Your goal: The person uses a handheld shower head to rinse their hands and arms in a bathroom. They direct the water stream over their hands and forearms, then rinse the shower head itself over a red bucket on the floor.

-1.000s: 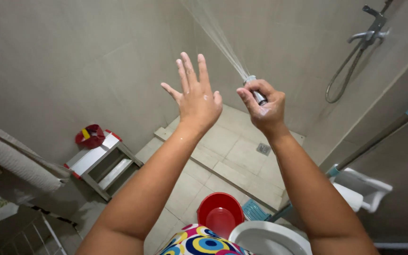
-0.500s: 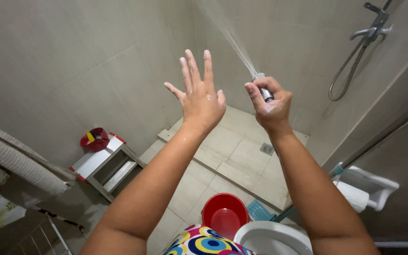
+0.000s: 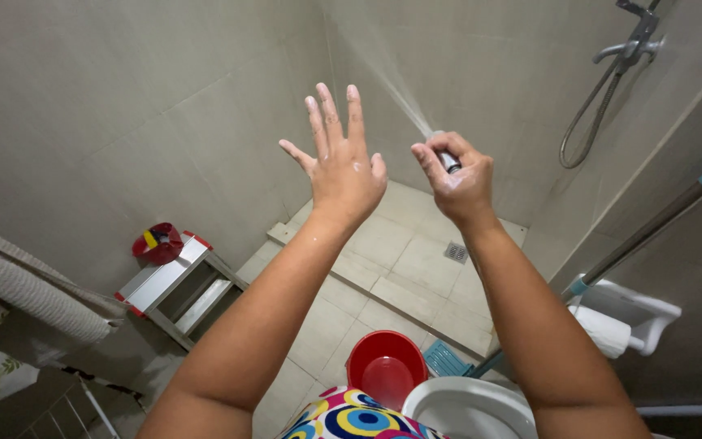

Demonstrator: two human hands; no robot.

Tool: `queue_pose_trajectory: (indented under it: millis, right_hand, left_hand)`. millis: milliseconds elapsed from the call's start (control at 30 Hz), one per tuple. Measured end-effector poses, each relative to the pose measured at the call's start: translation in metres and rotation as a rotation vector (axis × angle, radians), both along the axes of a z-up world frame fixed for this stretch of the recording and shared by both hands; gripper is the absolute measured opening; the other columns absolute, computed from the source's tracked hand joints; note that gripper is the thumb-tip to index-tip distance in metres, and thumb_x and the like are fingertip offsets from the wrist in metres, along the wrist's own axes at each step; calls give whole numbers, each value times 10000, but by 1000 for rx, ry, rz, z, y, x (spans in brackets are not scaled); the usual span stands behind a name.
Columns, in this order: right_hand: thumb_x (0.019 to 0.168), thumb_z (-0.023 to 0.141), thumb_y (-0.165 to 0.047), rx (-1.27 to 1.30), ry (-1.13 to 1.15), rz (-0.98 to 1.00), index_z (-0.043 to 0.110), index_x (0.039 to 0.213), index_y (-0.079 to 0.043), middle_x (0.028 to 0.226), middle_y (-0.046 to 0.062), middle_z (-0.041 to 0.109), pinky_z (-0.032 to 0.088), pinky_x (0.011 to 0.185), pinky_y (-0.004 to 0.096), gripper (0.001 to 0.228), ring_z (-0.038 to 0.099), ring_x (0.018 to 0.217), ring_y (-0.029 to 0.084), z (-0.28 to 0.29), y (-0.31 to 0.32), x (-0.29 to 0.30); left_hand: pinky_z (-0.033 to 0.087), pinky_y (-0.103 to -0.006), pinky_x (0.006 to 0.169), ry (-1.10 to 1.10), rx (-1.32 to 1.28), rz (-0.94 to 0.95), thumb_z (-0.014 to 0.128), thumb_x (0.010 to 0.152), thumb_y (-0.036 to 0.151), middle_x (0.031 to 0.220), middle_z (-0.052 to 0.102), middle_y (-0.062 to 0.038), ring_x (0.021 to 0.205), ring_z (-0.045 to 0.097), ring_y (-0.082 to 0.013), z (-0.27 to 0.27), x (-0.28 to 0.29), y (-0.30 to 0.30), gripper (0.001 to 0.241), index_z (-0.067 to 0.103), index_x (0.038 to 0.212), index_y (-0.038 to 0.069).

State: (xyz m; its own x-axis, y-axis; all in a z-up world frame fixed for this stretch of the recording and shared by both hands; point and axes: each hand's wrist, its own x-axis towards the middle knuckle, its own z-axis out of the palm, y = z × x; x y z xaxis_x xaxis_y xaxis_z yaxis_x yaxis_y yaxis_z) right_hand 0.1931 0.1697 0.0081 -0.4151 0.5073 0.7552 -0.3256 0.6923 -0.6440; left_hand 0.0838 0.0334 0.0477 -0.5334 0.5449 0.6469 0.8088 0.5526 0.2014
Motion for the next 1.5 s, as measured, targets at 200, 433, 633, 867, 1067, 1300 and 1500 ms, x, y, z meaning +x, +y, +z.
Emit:
queue_pose_trajectory:
  millis: [200, 433, 633, 867, 1067, 1300, 1500]
  right_hand:
    - [976, 806, -259, 58, -53, -20, 725, 927, -42, 772, 8, 666, 475, 621, 255, 237, 563, 699, 80, -2, -7, -3]
    - [941, 814, -272, 26, -164, -30, 730, 917, -52, 771, 3, 693, 488, 624, 273, 237, 578, 693, 88, 3, -16, -4]
    - [951, 819, -309, 32, -131, -134, 722, 940, -53, 758, 48, 696, 514, 625, 293, 273, 593, 675, 121, 2, -19, -7]
    - [938, 796, -338, -27, -276, -217, 742, 937, -99, 755, 16, 722, 515, 572, 290, 245, 650, 647, 102, 14, -32, -1]
    - [913, 802, -344, -6, -297, -74, 744, 929, -104, 767, 0, 732, 511, 591, 284, 248, 640, 664, 100, 10, -33, -2]
    - [914, 802, -283, -50, -240, 54, 741, 929, -101, 857, -13, 737, 538, 652, 263, 192, 645, 744, 70, 4, -32, -6]
    - [956, 810, -203, -9, -99, 133, 726, 939, -49, 873, 3, 695, 495, 687, 264, 176, 577, 775, 86, -6, -25, -8]
  left_hand:
    - [40, -910, 1047, 7, 29, -5, 718, 833, 265, 1686, -3, -247, 1573, 15, -443, -4, 0, -5, 1008, 128, 1636, 114]
    - [37, -904, 1049, 5, 50, 8, 721, 826, 272, 1685, 4, -247, 1569, 17, -443, -5, -4, -10, 1009, 134, 1630, 109]
    - [17, -897, 1050, -6, 49, -3, 714, 832, 253, 1687, -2, -251, 1570, -3, -448, -3, -1, -17, 999, 136, 1633, 103]
    - [13, -906, 1035, -22, 13, -6, 712, 835, 263, 1669, -11, -271, 1553, -16, -454, -4, -6, -17, 987, 139, 1619, 86]
    - [17, -900, 1048, -30, 1, -10, 710, 847, 275, 1677, -11, -268, 1561, -22, -449, -5, -4, -20, 976, 147, 1621, 84]
    - [9, -899, 1049, -41, -21, 1, 711, 843, 278, 1669, -13, -267, 1556, -29, -449, -5, -4, -22, 975, 149, 1617, 95]
    - [28, -897, 1044, -38, 5, -4, 730, 835, 284, 1674, 13, -273, 1563, 5, -453, -6, -1, -28, 989, 158, 1615, 78]
